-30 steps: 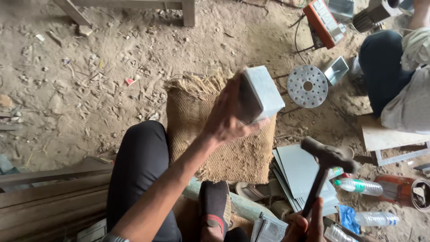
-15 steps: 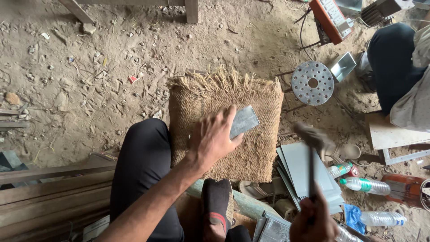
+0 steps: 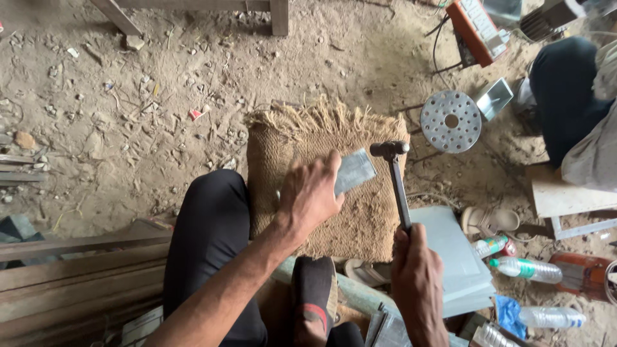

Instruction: The person sits on the ground and repeatedly hammers a small rectangular metal piece placed on a burlap pad. They hold the metal with one hand and strike it with a hammer in the other, occasionally repositioning the piece.

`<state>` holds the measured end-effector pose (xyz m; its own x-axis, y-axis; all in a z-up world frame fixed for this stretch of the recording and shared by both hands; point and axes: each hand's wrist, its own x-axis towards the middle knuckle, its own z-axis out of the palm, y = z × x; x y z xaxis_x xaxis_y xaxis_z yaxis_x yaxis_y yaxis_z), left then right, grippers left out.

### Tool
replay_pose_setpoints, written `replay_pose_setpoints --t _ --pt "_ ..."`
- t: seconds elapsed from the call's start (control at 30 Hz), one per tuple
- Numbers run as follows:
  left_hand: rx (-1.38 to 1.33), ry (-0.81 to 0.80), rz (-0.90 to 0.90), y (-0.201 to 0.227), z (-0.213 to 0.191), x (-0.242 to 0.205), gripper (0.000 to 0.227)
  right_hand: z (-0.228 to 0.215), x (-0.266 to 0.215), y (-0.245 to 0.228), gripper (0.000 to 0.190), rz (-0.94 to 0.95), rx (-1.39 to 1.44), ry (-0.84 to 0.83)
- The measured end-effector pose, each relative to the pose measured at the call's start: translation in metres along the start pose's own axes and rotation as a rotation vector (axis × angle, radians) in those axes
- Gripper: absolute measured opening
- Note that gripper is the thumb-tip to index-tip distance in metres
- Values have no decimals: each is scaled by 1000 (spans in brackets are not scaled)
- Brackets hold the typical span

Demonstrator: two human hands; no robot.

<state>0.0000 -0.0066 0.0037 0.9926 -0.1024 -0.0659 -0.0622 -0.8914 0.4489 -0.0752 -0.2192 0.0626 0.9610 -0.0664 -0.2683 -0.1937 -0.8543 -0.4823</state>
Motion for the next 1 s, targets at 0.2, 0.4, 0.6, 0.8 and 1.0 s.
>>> replay_pose_setpoints --t 0.2,0.4,0.6,0.8,1.0 --pt "-14 7 -75 7 4 4 97 -36 -17 -22 24 -174 88 386" --pt "-95 -20 -90 2 11 -5 86 -28 -36 -15 42 -221 272 555" --pt "-289 323 -254 0 -1 -1 85 -13 -49 4 45 -208 208 449" --pt "-591 -428 -119 -40 -15 27 77 3 -61 22 41 -214 119 422" --pt "-1084 -471 192 -63 -1 34 72 13 -71 40 41 -188 171 430"
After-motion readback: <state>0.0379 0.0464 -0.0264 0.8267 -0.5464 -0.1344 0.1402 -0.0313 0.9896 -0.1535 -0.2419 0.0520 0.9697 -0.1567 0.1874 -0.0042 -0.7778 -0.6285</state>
